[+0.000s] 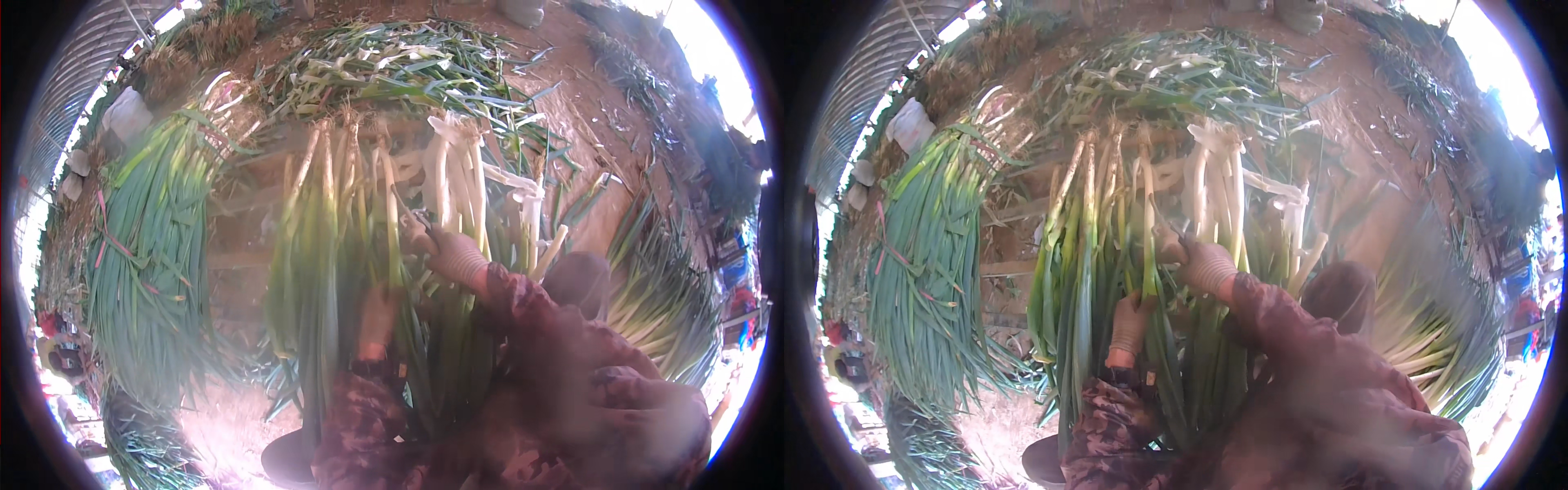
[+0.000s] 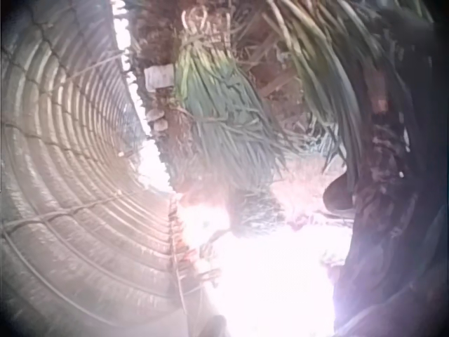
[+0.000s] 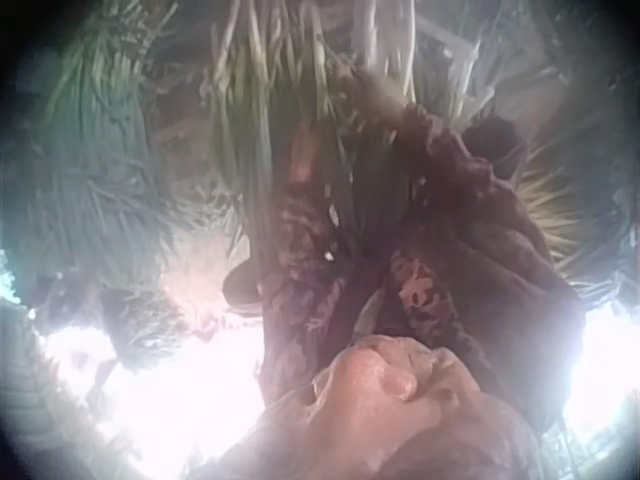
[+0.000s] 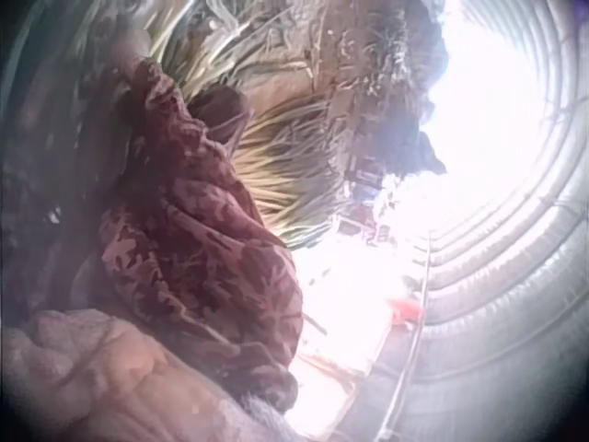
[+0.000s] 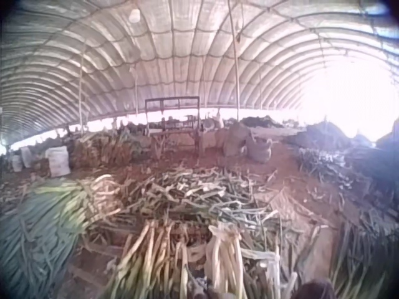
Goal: Peeling and cleaning leeks using a knife in a processing area.
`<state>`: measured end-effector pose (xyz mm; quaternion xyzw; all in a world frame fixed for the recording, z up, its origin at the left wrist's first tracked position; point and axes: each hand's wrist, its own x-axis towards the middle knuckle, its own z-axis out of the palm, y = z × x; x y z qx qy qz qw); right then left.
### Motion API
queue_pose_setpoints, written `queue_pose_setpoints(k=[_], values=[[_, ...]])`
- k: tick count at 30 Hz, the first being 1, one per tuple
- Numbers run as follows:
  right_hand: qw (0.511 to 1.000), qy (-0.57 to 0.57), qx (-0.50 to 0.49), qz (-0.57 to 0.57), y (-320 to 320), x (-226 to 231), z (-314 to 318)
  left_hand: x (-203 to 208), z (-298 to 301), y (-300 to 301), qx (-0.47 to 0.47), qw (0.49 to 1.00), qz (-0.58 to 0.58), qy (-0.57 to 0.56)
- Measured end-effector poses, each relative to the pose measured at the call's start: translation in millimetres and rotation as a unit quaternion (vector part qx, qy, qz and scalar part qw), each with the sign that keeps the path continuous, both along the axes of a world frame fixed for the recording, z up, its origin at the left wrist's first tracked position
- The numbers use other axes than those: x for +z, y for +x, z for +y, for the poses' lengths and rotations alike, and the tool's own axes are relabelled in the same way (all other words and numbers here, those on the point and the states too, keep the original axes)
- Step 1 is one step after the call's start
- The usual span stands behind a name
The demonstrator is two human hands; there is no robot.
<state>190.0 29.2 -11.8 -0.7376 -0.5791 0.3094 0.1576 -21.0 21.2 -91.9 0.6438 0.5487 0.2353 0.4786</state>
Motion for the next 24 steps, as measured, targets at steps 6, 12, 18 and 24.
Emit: queue_pose_setpoints(k=[6, 12, 18, 24], values=[[1.000, -0.005, 0.002, -0.023, 11, -4, 47, -4, 1, -3, -0.006, 1.000, -0.007, -0.024], [0.998, 0.028, 0.028, -0.046, 21, -12, 89, -4, -3, -3, 0.015, 0.998, -0.061, -0.009], [0.997, 0.026, 0.059, -0.043, 18, 0, 119, 6, -1, -8, 0.003, 0.989, -0.111, -0.096], [0.997, 0.052, 0.052, 0.019, 22, -7, 112, -1, -2, -11, 0.010, 0.984, -0.135, -0.117]])
